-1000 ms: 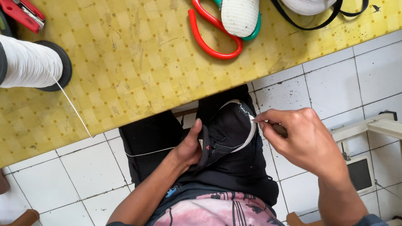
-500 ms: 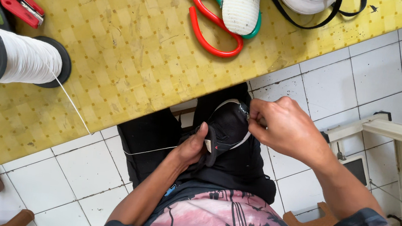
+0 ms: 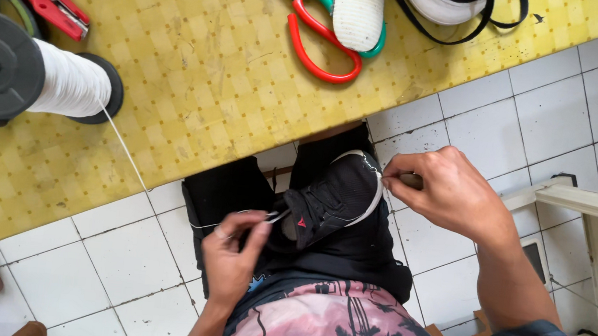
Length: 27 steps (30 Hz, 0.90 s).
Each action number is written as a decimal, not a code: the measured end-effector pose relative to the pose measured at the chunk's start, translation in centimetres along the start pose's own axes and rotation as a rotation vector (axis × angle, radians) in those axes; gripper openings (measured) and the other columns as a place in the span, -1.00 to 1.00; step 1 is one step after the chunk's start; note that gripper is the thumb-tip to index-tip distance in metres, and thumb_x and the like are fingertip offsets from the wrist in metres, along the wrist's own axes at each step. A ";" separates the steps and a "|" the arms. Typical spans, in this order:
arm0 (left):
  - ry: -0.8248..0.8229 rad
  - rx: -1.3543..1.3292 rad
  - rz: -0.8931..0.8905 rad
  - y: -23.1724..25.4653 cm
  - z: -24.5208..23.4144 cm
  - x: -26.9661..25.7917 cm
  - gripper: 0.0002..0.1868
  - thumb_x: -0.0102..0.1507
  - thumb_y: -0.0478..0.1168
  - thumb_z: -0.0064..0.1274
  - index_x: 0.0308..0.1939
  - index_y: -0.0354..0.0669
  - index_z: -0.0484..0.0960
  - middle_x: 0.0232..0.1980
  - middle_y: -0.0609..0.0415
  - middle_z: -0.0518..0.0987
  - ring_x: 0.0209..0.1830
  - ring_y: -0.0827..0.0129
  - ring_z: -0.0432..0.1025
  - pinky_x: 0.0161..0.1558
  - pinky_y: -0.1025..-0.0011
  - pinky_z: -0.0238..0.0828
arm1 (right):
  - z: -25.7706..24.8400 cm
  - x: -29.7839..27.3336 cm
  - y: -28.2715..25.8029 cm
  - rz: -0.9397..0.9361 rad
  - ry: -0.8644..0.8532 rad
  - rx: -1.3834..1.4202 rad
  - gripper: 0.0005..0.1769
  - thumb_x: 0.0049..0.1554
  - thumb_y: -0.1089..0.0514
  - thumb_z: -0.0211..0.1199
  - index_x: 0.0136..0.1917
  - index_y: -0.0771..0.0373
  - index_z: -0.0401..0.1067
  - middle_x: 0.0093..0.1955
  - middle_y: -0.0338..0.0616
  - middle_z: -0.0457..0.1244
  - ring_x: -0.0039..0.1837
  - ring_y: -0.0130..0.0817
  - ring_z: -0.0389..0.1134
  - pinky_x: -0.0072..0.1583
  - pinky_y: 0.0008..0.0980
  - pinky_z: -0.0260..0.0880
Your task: The person hand-sews a black Reebok sneaker using a needle and white thread. They repeatedly insert the needle into the shoe's upper and pull the thread through to secure the material.
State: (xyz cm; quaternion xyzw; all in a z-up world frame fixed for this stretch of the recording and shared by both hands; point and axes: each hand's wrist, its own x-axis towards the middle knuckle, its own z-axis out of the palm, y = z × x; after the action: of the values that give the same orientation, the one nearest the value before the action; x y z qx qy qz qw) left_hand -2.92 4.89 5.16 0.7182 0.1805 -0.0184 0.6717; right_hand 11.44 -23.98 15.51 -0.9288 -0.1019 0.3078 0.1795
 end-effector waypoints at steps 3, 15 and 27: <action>0.306 -0.957 -0.090 -2.2 -3.1 -0.6 -0.89 0.37 -0.26 0.02 -0.18 -0.12 0.40 -0.38 0.22 0.27 -0.40 0.51 0.27 0.42 0.06 0.32 | 0.2 -0.3 -0.1 0.025 -0.001 -0.004 -0.84 0.14 -0.02 0.20 -0.16 -0.03 0.57 -0.50 -0.28 0.34 -0.37 -0.14 0.25 -0.09 -0.32 0.29; -0.425 0.522 -0.158 0.0 -5.9 -0.7 -0.85 0.19 -0.16 0.22 -0.31 -0.06 0.87 -0.20 0.26 0.71 -0.29 0.52 0.60 -0.34 0.55 0.48 | 0.0 -0.2 -0.5 0.076 -0.019 0.013 -0.84 0.13 0.00 0.21 -0.17 -0.03 0.59 -0.57 -0.31 0.25 -0.43 -0.24 0.13 -0.12 -0.36 0.26; -0.325 -0.741 -0.146 -4.6 -3.8 -1.4 -0.89 0.39 -0.31 -0.02 -0.25 -0.19 0.48 -0.31 0.00 0.58 -0.37 0.34 0.52 -0.53 0.67 0.32 | 0.2 -0.7 -0.6 0.105 0.002 -0.093 -0.82 0.17 -0.07 0.16 -0.11 -0.12 0.58 -0.32 -0.42 0.44 -0.19 -0.14 0.39 -0.08 -0.17 0.33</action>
State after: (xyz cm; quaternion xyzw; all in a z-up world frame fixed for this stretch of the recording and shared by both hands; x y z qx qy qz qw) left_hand -6.32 8.42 1.47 0.4009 0.1172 -0.1130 0.9015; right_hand 10.74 -23.58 15.93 -0.9405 -0.0670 0.3108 0.1199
